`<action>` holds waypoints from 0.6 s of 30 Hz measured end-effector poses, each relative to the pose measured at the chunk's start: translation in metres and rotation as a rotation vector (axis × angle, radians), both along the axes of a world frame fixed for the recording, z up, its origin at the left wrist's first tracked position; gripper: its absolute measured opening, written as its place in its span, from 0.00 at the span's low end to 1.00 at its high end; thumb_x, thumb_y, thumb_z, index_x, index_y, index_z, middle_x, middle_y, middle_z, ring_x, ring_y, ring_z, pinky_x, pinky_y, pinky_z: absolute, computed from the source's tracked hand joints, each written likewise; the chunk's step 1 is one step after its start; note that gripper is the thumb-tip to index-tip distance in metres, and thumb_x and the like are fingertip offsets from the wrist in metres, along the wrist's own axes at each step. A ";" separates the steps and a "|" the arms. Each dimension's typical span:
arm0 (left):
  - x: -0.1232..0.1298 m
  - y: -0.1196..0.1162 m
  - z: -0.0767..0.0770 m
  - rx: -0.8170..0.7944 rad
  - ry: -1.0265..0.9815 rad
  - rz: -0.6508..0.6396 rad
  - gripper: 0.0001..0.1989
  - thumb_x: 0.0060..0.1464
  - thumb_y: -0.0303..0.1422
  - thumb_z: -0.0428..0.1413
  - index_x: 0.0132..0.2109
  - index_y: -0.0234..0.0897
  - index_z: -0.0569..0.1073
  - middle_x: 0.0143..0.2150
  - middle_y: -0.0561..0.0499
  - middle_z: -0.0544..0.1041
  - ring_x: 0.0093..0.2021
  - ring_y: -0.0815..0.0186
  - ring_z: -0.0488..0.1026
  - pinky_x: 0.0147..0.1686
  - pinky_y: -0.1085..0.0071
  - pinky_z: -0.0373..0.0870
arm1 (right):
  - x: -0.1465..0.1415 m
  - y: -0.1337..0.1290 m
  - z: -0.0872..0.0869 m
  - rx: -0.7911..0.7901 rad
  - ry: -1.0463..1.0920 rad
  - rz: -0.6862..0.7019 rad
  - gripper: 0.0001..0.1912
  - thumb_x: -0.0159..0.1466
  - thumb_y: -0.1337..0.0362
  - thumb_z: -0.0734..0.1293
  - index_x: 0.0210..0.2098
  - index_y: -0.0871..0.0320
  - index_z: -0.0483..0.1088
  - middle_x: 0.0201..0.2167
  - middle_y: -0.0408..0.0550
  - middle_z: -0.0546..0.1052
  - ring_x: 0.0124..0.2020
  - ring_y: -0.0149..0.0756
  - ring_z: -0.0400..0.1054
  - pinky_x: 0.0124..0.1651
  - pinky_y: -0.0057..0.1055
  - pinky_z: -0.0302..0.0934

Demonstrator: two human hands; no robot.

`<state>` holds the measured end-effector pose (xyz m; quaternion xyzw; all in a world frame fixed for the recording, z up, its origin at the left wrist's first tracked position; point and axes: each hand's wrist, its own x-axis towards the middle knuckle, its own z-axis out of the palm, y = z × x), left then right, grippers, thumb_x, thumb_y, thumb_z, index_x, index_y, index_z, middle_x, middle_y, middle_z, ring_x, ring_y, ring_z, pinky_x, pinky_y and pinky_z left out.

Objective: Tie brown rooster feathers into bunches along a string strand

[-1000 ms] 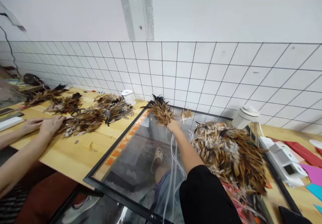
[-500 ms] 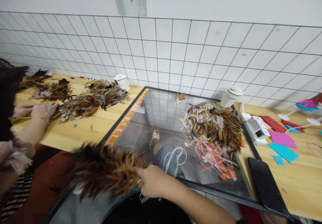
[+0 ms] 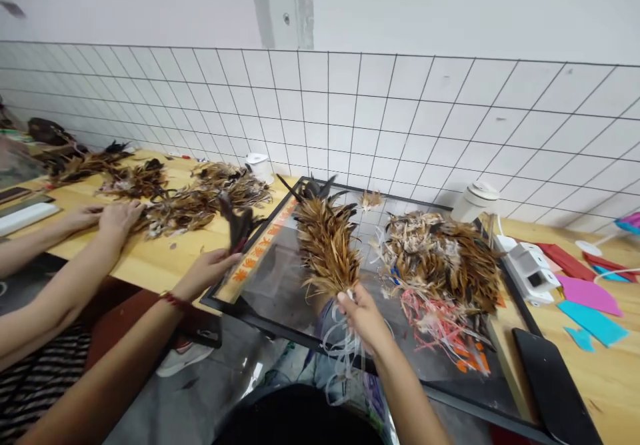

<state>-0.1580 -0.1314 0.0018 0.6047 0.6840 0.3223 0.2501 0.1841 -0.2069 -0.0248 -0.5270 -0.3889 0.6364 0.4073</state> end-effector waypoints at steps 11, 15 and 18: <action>0.007 0.085 -0.037 -0.110 0.306 0.062 0.34 0.46 0.55 0.52 0.50 0.31 0.66 0.33 0.43 0.76 0.35 0.56 0.74 0.28 0.70 0.62 | -0.008 0.028 0.000 -0.058 0.216 -0.158 0.30 0.45 0.45 0.74 0.29 0.54 0.53 0.18 0.31 0.64 0.11 0.15 0.42 0.13 0.17 0.38; -0.006 0.073 -0.032 -0.002 0.229 0.054 0.34 0.50 0.54 0.49 0.54 0.30 0.64 0.34 0.45 0.75 0.35 0.57 0.74 0.33 0.66 0.67 | -0.023 0.045 0.005 -0.125 0.366 -0.216 0.31 0.42 0.49 0.75 0.28 0.54 0.50 0.17 0.31 0.65 0.12 0.15 0.41 0.13 0.16 0.38; 0.009 0.054 -0.023 0.181 0.265 0.004 0.28 0.46 0.51 0.55 0.49 0.35 0.71 0.47 0.39 0.73 0.50 0.50 0.69 0.47 0.57 0.66 | -0.044 0.065 0.013 -0.102 0.448 -0.200 0.31 0.42 0.50 0.75 0.27 0.54 0.50 0.18 0.31 0.65 0.12 0.15 0.41 0.13 0.16 0.39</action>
